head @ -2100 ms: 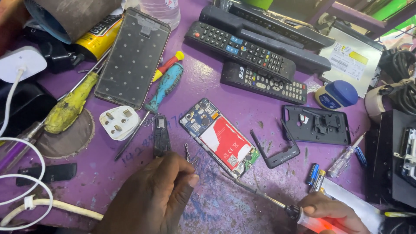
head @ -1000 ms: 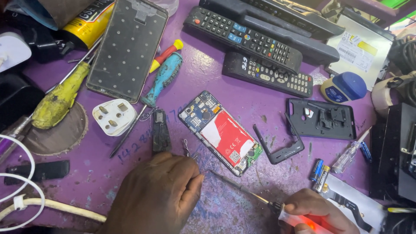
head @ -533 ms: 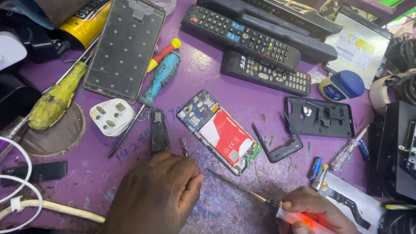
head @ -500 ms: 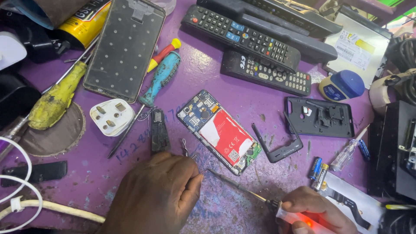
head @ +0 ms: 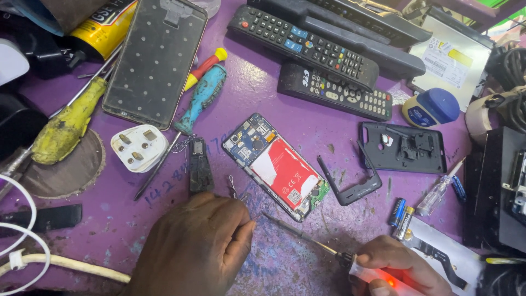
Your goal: Soldering components on a mobile phone motherboard at a repair station.
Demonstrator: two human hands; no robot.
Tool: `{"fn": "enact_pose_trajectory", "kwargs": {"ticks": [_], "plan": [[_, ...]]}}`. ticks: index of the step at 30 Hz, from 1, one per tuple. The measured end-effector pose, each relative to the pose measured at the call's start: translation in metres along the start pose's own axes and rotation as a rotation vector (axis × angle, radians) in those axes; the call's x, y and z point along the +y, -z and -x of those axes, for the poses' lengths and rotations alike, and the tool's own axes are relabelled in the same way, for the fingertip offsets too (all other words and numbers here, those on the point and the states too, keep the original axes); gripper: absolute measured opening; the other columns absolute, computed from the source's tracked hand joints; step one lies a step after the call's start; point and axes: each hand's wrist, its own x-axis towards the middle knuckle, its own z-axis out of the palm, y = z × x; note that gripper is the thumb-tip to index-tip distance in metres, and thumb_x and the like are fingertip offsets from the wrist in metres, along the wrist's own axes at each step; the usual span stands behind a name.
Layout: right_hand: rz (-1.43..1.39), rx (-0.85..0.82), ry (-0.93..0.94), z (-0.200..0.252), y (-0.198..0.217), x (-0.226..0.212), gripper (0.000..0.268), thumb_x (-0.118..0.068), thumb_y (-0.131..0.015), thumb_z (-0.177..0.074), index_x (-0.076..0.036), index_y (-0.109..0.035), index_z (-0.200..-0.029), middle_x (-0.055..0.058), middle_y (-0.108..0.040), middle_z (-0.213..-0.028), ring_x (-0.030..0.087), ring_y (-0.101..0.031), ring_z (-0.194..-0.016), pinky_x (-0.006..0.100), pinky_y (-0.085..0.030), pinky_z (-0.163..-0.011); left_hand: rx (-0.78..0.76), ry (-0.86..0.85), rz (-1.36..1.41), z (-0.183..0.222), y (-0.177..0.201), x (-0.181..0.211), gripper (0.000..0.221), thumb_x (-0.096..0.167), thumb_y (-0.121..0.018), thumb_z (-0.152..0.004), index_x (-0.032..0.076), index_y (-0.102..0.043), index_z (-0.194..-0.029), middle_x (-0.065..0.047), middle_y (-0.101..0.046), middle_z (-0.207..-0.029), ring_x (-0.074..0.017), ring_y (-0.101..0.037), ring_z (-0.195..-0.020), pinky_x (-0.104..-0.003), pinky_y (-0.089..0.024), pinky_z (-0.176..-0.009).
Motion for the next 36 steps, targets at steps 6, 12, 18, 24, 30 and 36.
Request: {"fn": "enact_pose_trajectory", "kwargs": {"ticks": [6, 12, 18, 24, 30, 36], "plan": [[-0.011, 0.012, -0.027, -0.002, -0.004, -0.008, 0.033, -0.015, -0.070, -0.097, -0.008, -0.068, -0.129, 0.002, -0.078, -0.116, 0.017, -0.077, -0.089, 0.031, -0.061, -0.082, 0.013, -0.014, 0.002, 0.000, 0.000, 0.000, 0.023, 0.022, -0.073, -0.086, 0.019, -0.054, -0.075, 0.000, -0.056, -0.066, -0.0225, -0.058, -0.070, -0.046, -0.047, -0.051], [-0.040, 0.016, -0.058, -0.014, -0.008, -0.021, 0.031, -0.015, -0.070, -0.096, -0.006, -0.069, -0.125, 0.006, -0.079, -0.109, 0.019, -0.077, -0.092, 0.031, -0.060, -0.085, 0.016, -0.015, -0.014, -0.001, -0.001, 0.001, 0.024, 0.021, -0.074, -0.085, 0.019, -0.053, -0.073, 0.001, -0.056, -0.065, -0.0222, -0.058, -0.071, -0.045, -0.047, -0.053], [-0.011, 0.046, -0.066, -0.020, -0.013, -0.027, 0.028, -0.017, -0.069, -0.096, -0.007, -0.069, -0.122, 0.005, -0.078, -0.099, 0.017, -0.077, -0.085, 0.028, -0.061, -0.081, 0.017, -0.026, -0.022, -0.002, 0.000, 0.001, 0.025, 0.020, -0.074, -0.085, 0.019, -0.053, -0.072, 0.000, -0.056, -0.065, -0.0233, -0.058, -0.071, -0.046, -0.046, -0.053], [-0.001, 0.077, -0.061, -0.024, -0.017, -0.031, 0.027, -0.015, -0.068, -0.095, -0.005, -0.069, -0.120, 0.006, -0.077, -0.094, 0.017, -0.077, -0.083, 0.027, -0.060, -0.080, 0.035, -0.027, -0.017, -0.002, 0.000, 0.002, 0.024, 0.019, -0.073, -0.085, 0.019, -0.054, -0.071, 0.001, -0.057, -0.064, -0.0226, -0.058, -0.069, -0.045, -0.046, -0.052], [-0.005, 0.050, -0.066, -0.024, -0.013, -0.033, 0.028, -0.016, -0.067, -0.096, -0.006, -0.068, -0.123, 0.008, -0.077, -0.097, 0.015, -0.078, -0.083, 0.026, -0.061, -0.079, 0.043, -0.042, -0.003, -0.002, 0.001, 0.002, 0.026, 0.017, -0.073, -0.085, 0.018, -0.052, -0.071, 0.001, -0.056, -0.064, -0.0224, -0.057, -0.068, -0.044, -0.045, -0.052], [-0.021, 0.110, -0.072, -0.024, -0.021, -0.035, 0.028, -0.016, -0.069, -0.095, -0.003, -0.070, -0.119, 0.009, -0.076, -0.093, 0.017, -0.077, -0.080, 0.025, -0.061, -0.077, 0.035, -0.038, -0.009, -0.002, 0.000, 0.002, 0.027, 0.018, -0.074, -0.085, 0.019, -0.051, -0.069, 0.002, -0.055, -0.062, -0.0216, -0.057, -0.068, -0.044, -0.045, -0.050]]}}
